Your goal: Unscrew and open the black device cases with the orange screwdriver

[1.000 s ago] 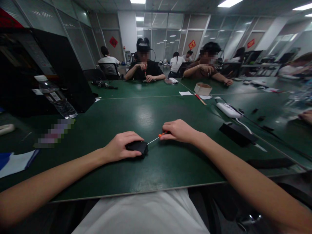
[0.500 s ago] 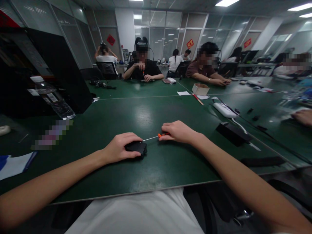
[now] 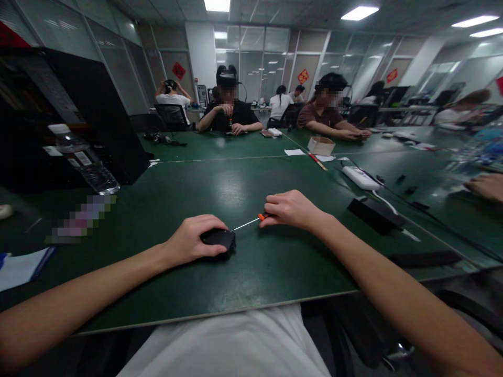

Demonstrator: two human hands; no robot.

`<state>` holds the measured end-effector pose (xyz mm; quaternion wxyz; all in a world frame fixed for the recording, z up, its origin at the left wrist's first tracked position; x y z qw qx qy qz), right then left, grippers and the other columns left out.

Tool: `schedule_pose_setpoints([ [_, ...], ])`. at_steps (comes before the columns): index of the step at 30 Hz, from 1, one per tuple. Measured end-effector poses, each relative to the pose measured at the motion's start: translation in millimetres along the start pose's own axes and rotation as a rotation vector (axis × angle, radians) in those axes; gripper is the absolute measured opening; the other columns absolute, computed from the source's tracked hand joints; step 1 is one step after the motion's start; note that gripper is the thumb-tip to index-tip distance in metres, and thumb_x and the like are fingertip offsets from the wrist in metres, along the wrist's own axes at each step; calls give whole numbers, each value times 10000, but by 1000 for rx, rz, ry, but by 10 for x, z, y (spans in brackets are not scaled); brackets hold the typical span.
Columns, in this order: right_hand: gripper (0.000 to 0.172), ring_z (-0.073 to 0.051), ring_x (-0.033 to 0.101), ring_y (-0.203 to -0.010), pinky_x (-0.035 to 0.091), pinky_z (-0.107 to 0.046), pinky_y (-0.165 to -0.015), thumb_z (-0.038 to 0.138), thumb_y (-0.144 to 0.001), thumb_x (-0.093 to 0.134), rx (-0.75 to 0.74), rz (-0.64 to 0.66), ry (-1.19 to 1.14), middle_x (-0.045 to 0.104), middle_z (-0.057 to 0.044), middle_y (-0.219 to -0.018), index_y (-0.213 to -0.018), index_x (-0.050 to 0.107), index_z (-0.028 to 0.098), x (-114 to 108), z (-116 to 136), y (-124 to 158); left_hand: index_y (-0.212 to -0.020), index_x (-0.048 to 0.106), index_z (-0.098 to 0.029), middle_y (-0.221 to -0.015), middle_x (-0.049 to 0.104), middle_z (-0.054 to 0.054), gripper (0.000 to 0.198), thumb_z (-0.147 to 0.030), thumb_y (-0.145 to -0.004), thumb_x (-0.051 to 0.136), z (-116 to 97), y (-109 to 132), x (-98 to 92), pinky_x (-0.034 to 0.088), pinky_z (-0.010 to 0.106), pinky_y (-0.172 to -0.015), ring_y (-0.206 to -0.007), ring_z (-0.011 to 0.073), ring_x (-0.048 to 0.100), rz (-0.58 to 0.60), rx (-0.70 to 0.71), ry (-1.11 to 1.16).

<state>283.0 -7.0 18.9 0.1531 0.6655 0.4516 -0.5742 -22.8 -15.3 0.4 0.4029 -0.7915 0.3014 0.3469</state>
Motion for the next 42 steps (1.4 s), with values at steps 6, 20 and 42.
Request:
schedule_pose_setpoints([
  [6, 641, -129, 531, -607, 291, -268, -544, 690, -989, 346, 4, -11, -14, 620, -44, -711, -773, 674, 183, 6, 12, -3, -1085, 694, -163, -1016, 748, 87, 429, -542, -884, 708, 15, 4, 8, 518, 319, -833, -922, 229, 704, 23, 34, -13],
  [20, 543, -114, 531, -590, 321, -252, -545, 615, -992, 451, -108, -135, 95, 617, -29, -696, -773, 667, 168, 5, -35, 41, -1111, 688, -151, -1056, 749, 101, 456, -552, -895, 690, 25, 3, 15, 517, 333, -862, -953, 239, 705, 34, 65, -13],
  [42, 539, -97, 522, -573, 321, -241, -532, 592, -1009, 446, -148, -207, 71, 601, -15, -678, -750, 652, 167, 24, 20, 0, -1115, 684, -159, -1051, 746, 93, 424, -524, -899, 694, 24, 13, 12, 515, 325, -859, -949, 231, 702, 30, 78, 2],
])
Point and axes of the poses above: each hand's wrist, its own y-axis away from the middle knuckle, its own x-axis out of the palm, z = x × y, the point moved 1 cm from there along -y, towards the middle knuckle
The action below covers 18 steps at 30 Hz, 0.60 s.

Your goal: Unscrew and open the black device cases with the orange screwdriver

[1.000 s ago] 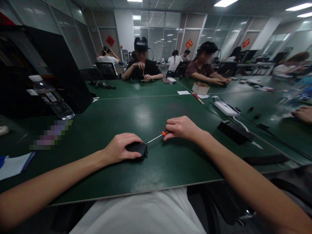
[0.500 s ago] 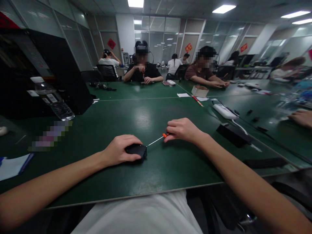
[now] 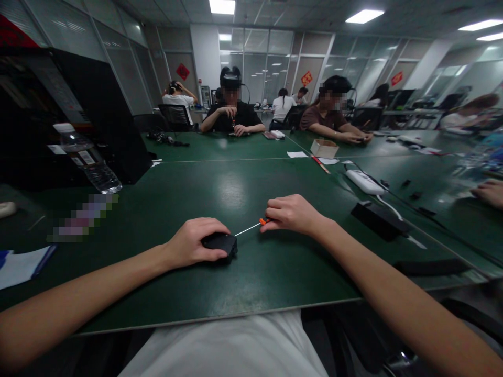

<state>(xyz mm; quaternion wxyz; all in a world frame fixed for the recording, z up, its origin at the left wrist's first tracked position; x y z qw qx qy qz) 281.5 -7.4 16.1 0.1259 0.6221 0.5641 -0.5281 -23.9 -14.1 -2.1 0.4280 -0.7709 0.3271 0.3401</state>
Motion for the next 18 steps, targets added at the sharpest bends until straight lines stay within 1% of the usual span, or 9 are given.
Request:
schedule_pose_setpoints([
  [3, 521, -88, 535, -556, 326, -235, -518, 565, -1024, 442, 16, 2, -55, 611, -9, -671, -779, 664, 162, 8, 43, -26, -1115, 684, -157, -1046, 742, 95, 423, -519, -896, 699, 1, 2, -4, 518, 326, -858, -943, 230, 699, -2, -8, 1],
  [7, 401, -77, 577, -550, 352, -228, -521, 464, -1043, 481, 27, -36, -135, 654, 1, -684, -903, 692, 153, 6, 144, -71, -1135, 679, -146, -1030, 737, 100, 457, -526, -883, 711, -2, 4, -12, 526, 319, -826, -916, 229, 698, -16, -25, -5],
  [9, 366, -76, 588, -549, 361, -230, -524, 436, -1045, 493, 25, -56, -145, 674, 0, -694, -933, 696, 152, 13, 208, -98, -1160, 672, -142, -1036, 736, 105, 488, -536, -876, 716, -5, 9, -10, 530, 317, -822, -917, 230, 699, -36, -27, -6],
  [14, 374, -82, 583, -531, 358, -241, -517, 417, -1048, 489, 27, -73, -141, 673, -9, -679, -889, 690, 144, 64, 310, -153, -1181, 667, -143, -1041, 735, 105, 524, -554, -862, 727, -3, 20, 4, 533, 312, -817, -918, 228, 701, -56, -29, -13],
  [18, 378, -75, 553, -512, 346, -236, -513, 431, -1040, 502, 19, -71, -183, 650, 2, -651, -866, 688, 151, 51, 239, -136, -1174, 673, -136, -1021, 736, 106, 528, -559, -862, 726, -7, 16, -1, 533, 309, -805, -901, 227, 702, -62, -21, -17],
])
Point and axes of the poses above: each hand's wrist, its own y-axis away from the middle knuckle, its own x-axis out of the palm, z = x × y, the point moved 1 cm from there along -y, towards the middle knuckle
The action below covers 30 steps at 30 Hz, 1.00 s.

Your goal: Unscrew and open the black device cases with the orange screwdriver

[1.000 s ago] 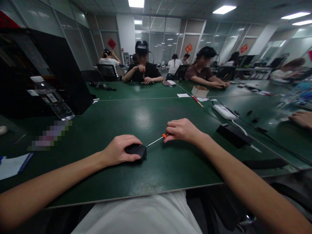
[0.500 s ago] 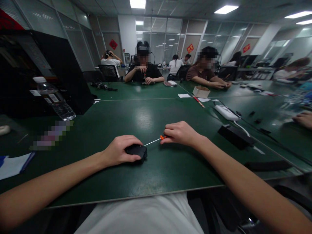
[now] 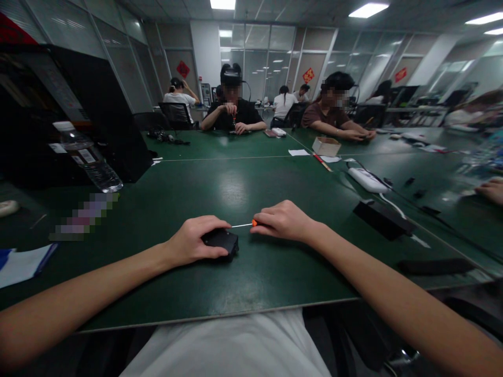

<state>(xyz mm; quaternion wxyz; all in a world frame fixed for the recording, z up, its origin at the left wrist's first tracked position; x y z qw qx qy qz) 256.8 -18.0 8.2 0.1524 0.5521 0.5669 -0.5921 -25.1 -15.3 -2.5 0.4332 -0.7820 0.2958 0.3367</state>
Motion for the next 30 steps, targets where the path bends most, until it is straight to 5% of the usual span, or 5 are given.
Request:
schedule_pose_setpoints([
  [7, 460, -81, 502, -492, 302, -246, -504, 514, -1003, 538, -19, -42, 37, 579, 8, -572, -732, 653, 161, -170, -172, 97, -1080, 696, -138, -1003, 734, 104, 459, -545, -870, 724, 6, -14, 4, 533, 315, -826, -907, 223, 695, 10, 33, 27],
  [25, 325, -87, 581, -563, 348, -236, -511, 401, -1037, 517, -64, -70, 41, 644, -13, -683, -919, 667, 138, 32, 101, -35, -998, 667, -160, -914, 718, 58, 428, -570, -879, 700, 4, -4, 5, 502, 296, -763, -807, 198, 674, -12, -83, -8],
  [30, 306, -85, 581, -558, 346, -247, -512, 403, -1021, 554, -71, -81, 79, 641, -1, -663, -886, 669, 153, -25, 47, 8, -1156, 651, -148, -1057, 729, 94, 541, -571, -834, 752, -16, -15, 9, 511, 309, -830, -933, 228, 692, 7, -49, 23],
])
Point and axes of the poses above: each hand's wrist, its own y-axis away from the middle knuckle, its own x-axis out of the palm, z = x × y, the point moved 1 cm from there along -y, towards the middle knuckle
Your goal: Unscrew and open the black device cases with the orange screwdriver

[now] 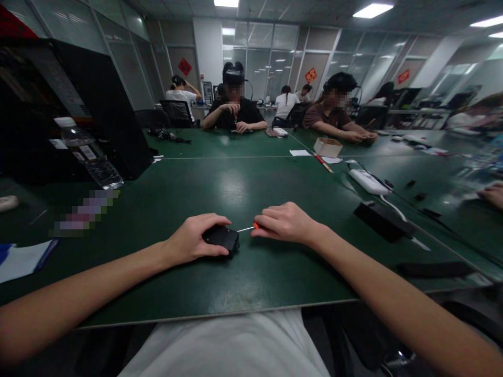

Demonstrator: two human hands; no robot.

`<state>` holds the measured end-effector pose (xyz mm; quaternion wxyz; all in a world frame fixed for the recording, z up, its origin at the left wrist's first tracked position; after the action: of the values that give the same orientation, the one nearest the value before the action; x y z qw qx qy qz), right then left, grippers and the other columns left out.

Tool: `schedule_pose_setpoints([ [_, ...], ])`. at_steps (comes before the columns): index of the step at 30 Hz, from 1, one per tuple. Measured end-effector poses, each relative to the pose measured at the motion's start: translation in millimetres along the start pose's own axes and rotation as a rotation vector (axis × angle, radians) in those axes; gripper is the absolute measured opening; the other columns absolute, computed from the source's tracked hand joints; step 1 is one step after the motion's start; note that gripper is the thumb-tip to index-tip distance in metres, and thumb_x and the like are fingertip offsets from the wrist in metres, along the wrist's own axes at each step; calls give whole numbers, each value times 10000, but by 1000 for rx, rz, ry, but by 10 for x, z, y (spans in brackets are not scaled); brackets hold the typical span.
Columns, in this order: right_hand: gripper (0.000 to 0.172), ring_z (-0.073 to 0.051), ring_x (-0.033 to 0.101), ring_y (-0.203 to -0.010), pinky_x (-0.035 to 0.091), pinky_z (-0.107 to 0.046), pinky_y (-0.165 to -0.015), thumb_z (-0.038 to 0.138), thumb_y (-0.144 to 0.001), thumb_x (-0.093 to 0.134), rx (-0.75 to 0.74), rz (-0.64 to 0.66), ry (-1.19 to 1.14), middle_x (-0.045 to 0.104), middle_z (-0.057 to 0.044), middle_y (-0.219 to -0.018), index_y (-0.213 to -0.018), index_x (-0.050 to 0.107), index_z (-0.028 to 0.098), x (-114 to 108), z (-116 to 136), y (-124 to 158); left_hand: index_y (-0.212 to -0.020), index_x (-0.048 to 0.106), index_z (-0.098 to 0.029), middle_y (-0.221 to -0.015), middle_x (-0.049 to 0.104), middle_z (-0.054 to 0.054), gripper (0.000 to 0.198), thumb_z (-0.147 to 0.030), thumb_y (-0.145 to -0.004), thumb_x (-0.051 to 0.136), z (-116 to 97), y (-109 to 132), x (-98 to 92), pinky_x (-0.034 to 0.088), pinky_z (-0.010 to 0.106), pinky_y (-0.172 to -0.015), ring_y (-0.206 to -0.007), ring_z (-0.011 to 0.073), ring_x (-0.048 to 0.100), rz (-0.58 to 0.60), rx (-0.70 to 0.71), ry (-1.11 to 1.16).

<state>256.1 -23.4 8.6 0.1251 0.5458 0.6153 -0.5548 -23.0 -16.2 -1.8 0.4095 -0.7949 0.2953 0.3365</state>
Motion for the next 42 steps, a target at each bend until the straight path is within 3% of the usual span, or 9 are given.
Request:
schedule_pose_setpoints([
  [11, 370, -92, 604, -582, 387, -221, -527, 417, -1057, 455, 113, 77, -152, 665, -20, -710, -929, 674, 148, 93, 41, -38, -1074, 670, -161, -993, 726, 78, 466, -578, -870, 708, 3, 0, 1, 506, 302, -788, -880, 219, 684, 7, -27, -30],
  [21, 327, -102, 612, -621, 402, -223, -554, 415, -1044, 492, 99, 54, -69, 674, -28, -741, -982, 670, 149, 79, 22, -11, -1072, 674, -154, -978, 721, 76, 454, -559, -871, 716, -20, -13, -1, 502, 297, -774, -859, 212, 677, 10, -41, -10],
  [24, 309, -114, 620, -661, 415, -231, -566, 377, -1056, 466, 94, 90, -90, 675, -38, -785, -1076, 662, 139, 115, 86, -47, -1141, 673, -158, -1030, 728, 88, 458, -519, -866, 737, 16, -4, -66, 513, 301, -811, -913, 217, 685, 57, -28, 35],
  [27, 271, -120, 617, -676, 402, -238, -559, 325, -1049, 481, 73, 101, -59, 673, -47, -812, -1125, 655, 131, 133, 162, -98, -1256, 650, -165, -1139, 729, 108, 523, -455, -841, 779, 102, 8, -212, 516, 310, -882, -1011, 227, 693, 184, 6, 79],
  [30, 243, -126, 612, -683, 382, -252, -548, 288, -1038, 502, 51, 81, 0, 671, -49, -816, -1138, 656, 128, 126, 211, -126, -1240, 682, -180, -1142, 739, 97, 491, -426, -830, 793, 184, -2, -398, 513, 306, -889, -1016, 225, 699, 239, -27, 60],
  [35, 217, -127, 581, -689, 363, -276, -544, 251, -1032, 506, 38, 64, 106, 686, -39, -817, -1146, 666, 157, 123, 271, -153, -1161, 746, -195, -1010, 752, 71, 424, -430, -813, 806, 180, -34, -573, 506, 272, -796, -898, 199, 685, 278, -47, 26],
  [42, 258, -148, 576, -744, 372, -280, -560, 165, -1029, 463, 39, 70, 141, 707, -64, -905, -1186, 665, 134, 142, 333, -242, -1190, 736, -144, -891, 745, 51, 495, -454, -811, 802, 227, 80, -527, 439, 218, -595, -663, 131, 599, 237, -172, 97],
])
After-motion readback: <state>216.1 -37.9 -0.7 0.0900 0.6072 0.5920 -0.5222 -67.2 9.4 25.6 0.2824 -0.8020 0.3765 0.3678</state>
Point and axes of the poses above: each hand's wrist, its own y-axis away from the middle knuckle, its own x-axis out of the palm, z = x × y, the point moved 1 cm from there along -y, towards the middle knuckle
